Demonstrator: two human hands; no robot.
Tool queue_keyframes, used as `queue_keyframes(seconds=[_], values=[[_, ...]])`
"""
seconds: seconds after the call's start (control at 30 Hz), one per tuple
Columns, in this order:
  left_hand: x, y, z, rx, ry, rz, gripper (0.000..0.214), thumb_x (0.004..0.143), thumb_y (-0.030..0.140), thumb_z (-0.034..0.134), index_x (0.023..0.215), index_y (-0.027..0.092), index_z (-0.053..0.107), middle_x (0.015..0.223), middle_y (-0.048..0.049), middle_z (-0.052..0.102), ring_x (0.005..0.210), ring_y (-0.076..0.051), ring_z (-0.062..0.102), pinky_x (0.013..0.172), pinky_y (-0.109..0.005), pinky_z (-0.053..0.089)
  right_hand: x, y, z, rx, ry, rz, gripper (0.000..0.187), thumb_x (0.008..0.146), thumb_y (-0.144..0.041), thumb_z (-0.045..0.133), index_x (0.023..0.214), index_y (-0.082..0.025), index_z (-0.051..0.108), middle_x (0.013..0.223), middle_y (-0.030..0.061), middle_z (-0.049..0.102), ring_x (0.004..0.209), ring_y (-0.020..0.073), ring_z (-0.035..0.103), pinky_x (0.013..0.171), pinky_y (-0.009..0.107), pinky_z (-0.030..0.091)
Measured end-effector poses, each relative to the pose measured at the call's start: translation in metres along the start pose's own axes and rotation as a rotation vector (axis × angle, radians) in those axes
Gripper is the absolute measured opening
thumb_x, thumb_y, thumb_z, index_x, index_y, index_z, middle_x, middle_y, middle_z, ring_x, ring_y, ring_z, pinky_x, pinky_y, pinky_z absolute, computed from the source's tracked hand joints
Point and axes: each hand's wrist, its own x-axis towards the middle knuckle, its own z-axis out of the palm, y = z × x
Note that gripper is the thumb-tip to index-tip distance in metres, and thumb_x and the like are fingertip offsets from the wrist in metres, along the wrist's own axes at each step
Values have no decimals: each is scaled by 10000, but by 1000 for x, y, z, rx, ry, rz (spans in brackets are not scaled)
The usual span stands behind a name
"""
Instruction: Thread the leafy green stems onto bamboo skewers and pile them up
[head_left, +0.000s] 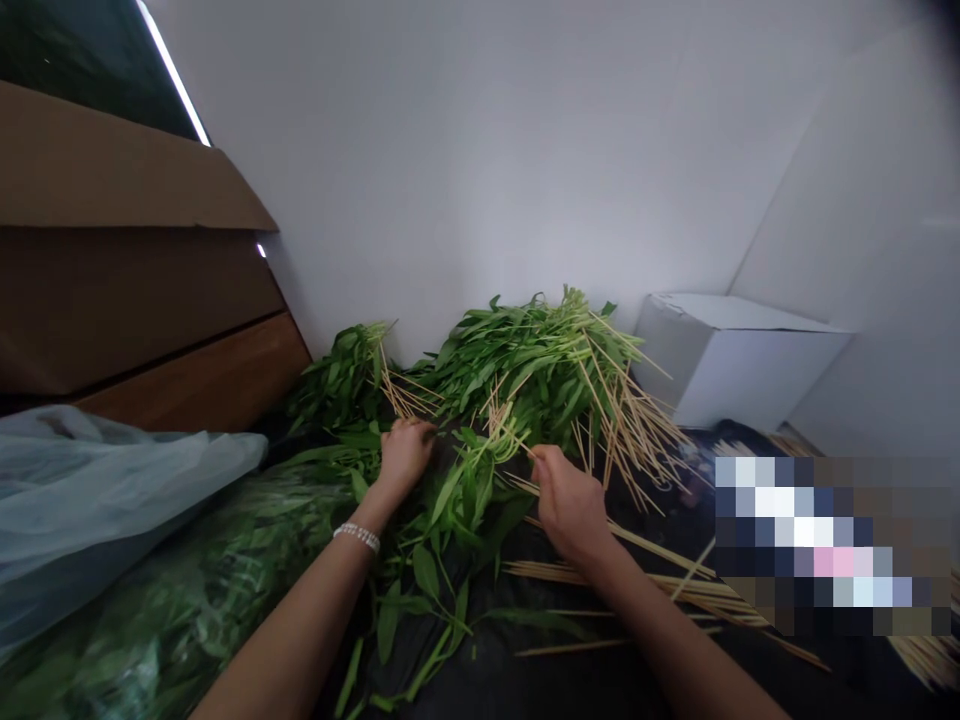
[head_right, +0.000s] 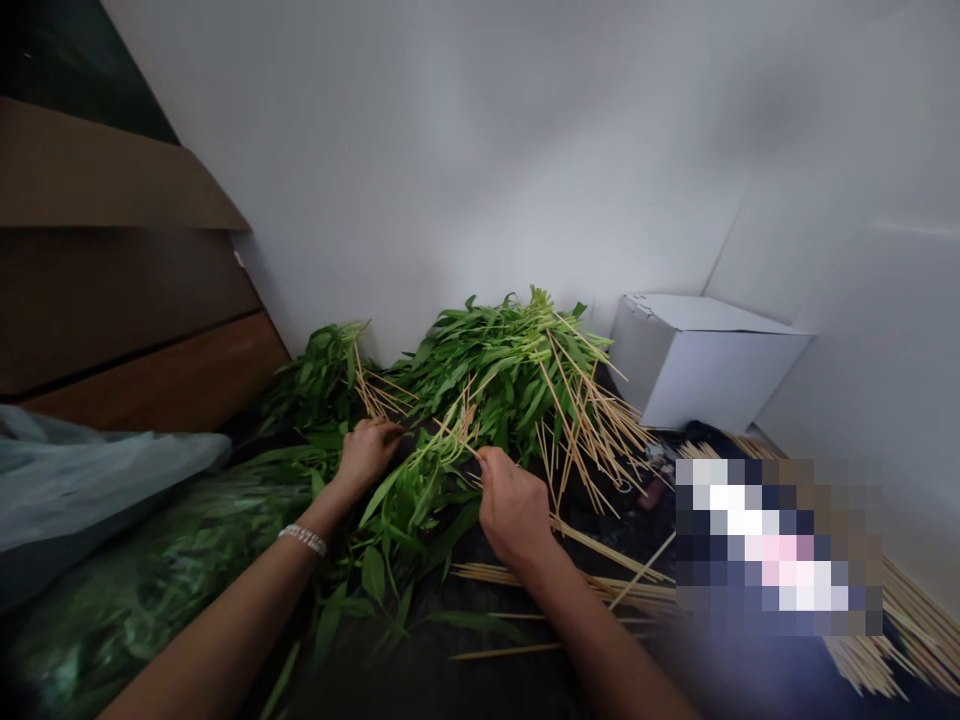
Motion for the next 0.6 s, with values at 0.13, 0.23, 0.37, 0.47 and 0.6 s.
queue_keyframes(seconds=[0.13, 0.23, 0.37, 0.47, 0.6], values=[[-9, 13, -44, -304, 180, 27, 252, 860, 303, 561, 1026, 219, 731, 1074, -62, 724, 1009, -235, 633, 933, -315, 444, -1, -2, 1, 3, -26, -11, 243, 979, -208, 317, 1006, -163, 554, 721, 11, 645, 631, 139, 626, 620, 234, 390], [-25, 25, -69, -668, 303, 15, 283, 782, 379, 666, 979, 191, 745, 1004, -63, 745, 956, -237, 656, 906, -312, 465, -3, -3, 2, 13, -53, -30, 239, 975, -204, 316, 1000, -162, 550, 718, 10, 642, 630, 140, 628, 619, 234, 394], [-50, 31, -59, -1023, 135, -142, 393, 637, 437, 784, 911, 158, 750, 883, -72, 758, 811, -216, 673, 802, -316, 505, -6, -6, 6, 27, -97, -52, 245, 978, -204, 310, 977, -169, 552, 715, 7, 636, 628, 138, 623, 615, 233, 392], [-62, 28, -34, -1218, -18, -294, 426, 572, 435, 833, 872, 146, 744, 809, -70, 757, 721, -179, 665, 734, -286, 505, -9, -8, 10, 2, -185, -79, 251, 973, -191, 321, 960, -175, 571, 727, 10, 638, 644, 143, 624, 603, 236, 385], [-68, 25, -18, -1415, -132, -418, 423, 580, 390, 850, 912, 154, 737, 867, -75, 765, 703, -144, 661, 716, -259, 506, -13, -9, 15, -28, -297, -99, 266, 966, -168, 333, 981, -175, 599, 799, 36, 668, 742, 151, 644, 639, 227, 402]])
